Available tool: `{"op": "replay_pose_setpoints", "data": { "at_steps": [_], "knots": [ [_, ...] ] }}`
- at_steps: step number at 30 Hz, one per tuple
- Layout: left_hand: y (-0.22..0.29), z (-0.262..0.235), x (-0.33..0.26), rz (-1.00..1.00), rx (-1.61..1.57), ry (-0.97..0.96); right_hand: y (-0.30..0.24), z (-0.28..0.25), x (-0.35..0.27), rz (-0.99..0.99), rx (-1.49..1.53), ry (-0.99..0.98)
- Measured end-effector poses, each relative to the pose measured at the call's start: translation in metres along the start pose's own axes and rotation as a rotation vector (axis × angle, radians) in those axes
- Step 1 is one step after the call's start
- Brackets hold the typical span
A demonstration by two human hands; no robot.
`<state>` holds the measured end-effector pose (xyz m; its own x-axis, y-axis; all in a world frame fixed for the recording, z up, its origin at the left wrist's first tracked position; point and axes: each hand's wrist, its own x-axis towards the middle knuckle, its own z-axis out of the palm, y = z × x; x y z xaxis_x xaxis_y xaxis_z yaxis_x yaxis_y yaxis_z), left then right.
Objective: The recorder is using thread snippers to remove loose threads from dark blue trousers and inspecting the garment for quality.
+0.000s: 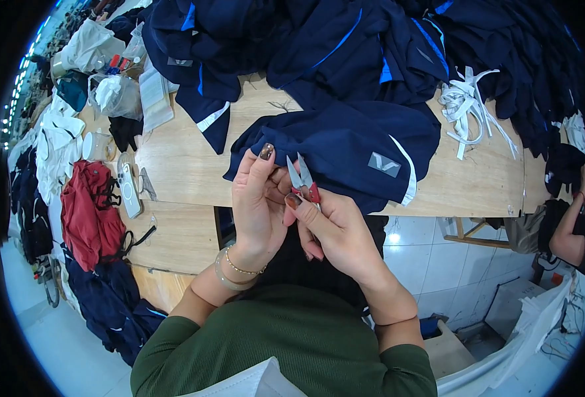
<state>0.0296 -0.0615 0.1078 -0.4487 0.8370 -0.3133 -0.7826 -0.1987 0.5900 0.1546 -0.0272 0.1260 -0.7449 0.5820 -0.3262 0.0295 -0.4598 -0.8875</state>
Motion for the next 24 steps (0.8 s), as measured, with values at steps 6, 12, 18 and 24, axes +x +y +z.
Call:
{"op": "replay_pose_setpoints", "data": {
  "at_steps": [6, 12, 18, 24],
  "knots": [
    [-0.004, -0.009, 0.001, 0.007, -0.079, -0.063, 0.0, -0.002, 0.002, -0.031, 0.038, 0.011],
    [-0.007, -0.009, 0.0, -0.012, -0.036, -0.037, -0.004, -0.002, 0.005, -0.172, 0.085, 0.009],
    [-0.002, -0.006, 0.0, 0.019, -0.067, -0.065, -0.008, -0.025, 0.012, -0.591, -0.373, 0.401],
    [0.001, -0.005, -0.001, -0.003, -0.067, -0.062, -0.003, -0.033, 0.013, -0.744, -0.849, 0.62]
  ]
}}
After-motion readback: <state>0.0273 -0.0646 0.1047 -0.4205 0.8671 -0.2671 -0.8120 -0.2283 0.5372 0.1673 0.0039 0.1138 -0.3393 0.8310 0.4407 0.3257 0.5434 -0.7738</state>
